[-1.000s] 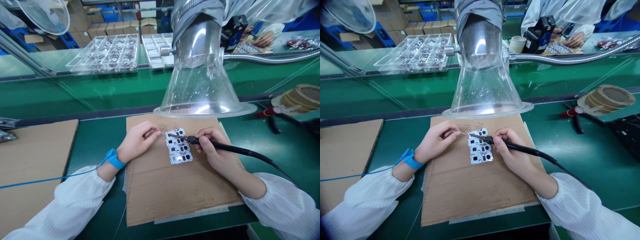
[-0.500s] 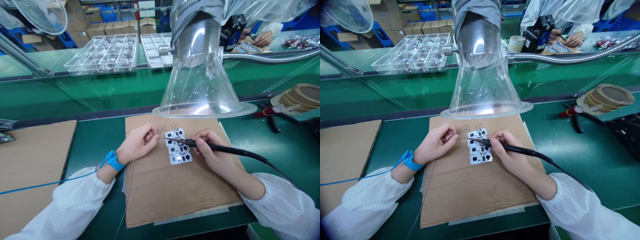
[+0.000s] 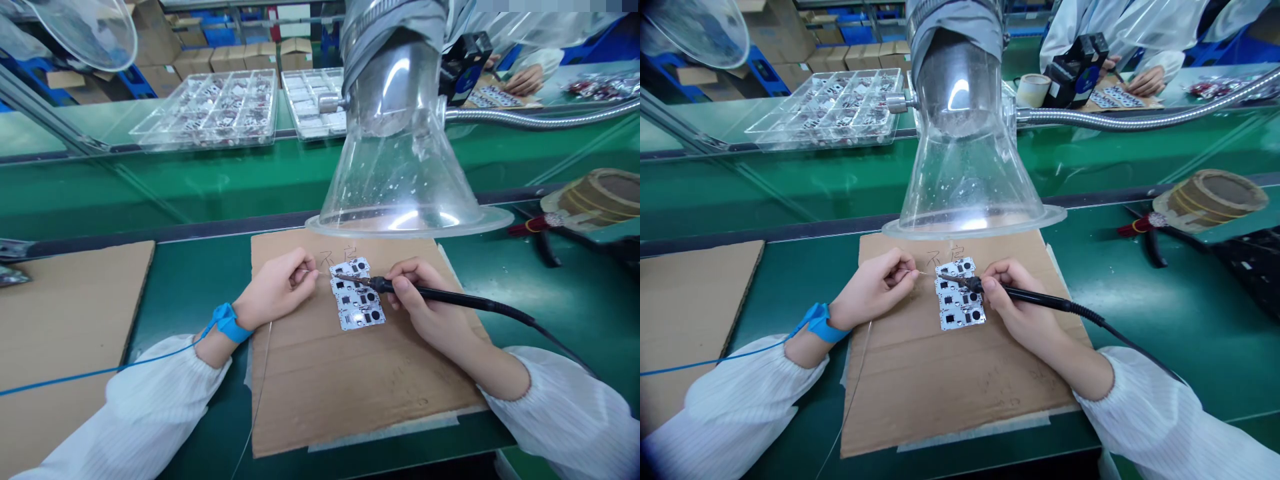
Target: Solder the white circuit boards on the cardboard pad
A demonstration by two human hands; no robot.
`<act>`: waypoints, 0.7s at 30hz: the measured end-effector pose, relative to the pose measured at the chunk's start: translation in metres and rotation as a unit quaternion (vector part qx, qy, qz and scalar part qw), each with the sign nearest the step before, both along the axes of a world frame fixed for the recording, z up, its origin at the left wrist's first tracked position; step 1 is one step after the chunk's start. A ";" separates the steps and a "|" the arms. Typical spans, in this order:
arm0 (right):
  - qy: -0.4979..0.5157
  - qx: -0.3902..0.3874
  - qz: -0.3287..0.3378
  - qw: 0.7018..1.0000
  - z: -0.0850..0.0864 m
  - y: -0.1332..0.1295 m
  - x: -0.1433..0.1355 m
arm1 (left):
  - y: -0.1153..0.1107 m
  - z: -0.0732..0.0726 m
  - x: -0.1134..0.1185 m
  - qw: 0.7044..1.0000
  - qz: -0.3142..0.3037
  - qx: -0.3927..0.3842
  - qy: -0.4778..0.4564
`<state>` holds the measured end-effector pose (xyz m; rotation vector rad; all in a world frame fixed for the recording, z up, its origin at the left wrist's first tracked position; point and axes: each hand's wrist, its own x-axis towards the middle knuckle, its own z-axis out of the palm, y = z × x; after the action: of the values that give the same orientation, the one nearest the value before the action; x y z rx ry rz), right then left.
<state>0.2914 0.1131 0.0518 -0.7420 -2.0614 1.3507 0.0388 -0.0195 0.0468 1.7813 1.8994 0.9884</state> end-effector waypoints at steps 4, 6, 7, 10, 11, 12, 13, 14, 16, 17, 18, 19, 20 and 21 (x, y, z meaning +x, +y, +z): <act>-0.013 -0.017 0.009 1.000 -0.001 0.001 0.000 | 0.001 0.000 0.001 1.000 -0.004 -0.010 0.004; -0.012 -0.019 0.009 1.000 -0.002 0.001 0.000 | 0.001 0.000 0.001 1.000 -0.006 -0.009 0.004; -0.010 -0.017 0.006 1.000 -0.002 0.001 0.000 | 0.001 0.000 0.002 1.000 -0.004 -0.009 0.002; 0.004 -0.008 -0.010 1.000 -0.002 0.002 -0.001 | 0.001 -0.001 0.002 1.000 0.011 -0.002 -0.010; 0.008 -0.008 -0.012 1.000 -0.002 0.002 -0.001 | 0.001 -0.001 0.002 1.000 0.016 -0.001 -0.013; 0.010 -0.008 -0.011 1.000 -0.003 0.002 -0.001 | 0.001 -0.002 0.002 1.000 0.021 -0.001 -0.014; 0.010 -0.010 -0.006 1.000 -0.003 0.003 -0.001 | 0.001 -0.002 0.002 1.000 0.024 -0.002 -0.013; 0.007 -0.012 -0.002 1.000 -0.003 0.003 -0.001 | 0.001 -0.003 0.002 1.000 0.024 -0.002 -0.011; 0.001 -0.018 0.005 1.000 -0.003 0.003 -0.001 | 0.001 -0.003 0.002 1.000 0.019 0.000 -0.004; -0.001 -0.021 0.008 1.000 -0.003 0.003 -0.001 | 0.001 -0.002 0.002 1.000 0.015 0.002 -0.001; -0.002 -0.024 0.009 1.000 -0.003 0.003 -0.001 | 0.002 -0.002 0.002 1.000 0.012 0.003 0.002; -0.003 -0.026 0.011 1.000 -0.003 0.003 -0.002 | 0.002 -0.002 0.002 1.000 0.009 0.004 0.006; -0.003 -0.026 0.012 1.000 -0.003 0.002 -0.002 | 0.002 -0.002 0.002 1.000 0.007 0.004 0.009; -0.003 -0.026 0.014 1.000 -0.003 0.002 -0.002 | 0.002 -0.001 0.002 1.000 0.005 0.005 0.012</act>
<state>0.2896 0.1155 0.0488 -0.7424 -2.0544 1.4236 0.0404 -0.0176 0.0455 1.7986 1.9242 0.9848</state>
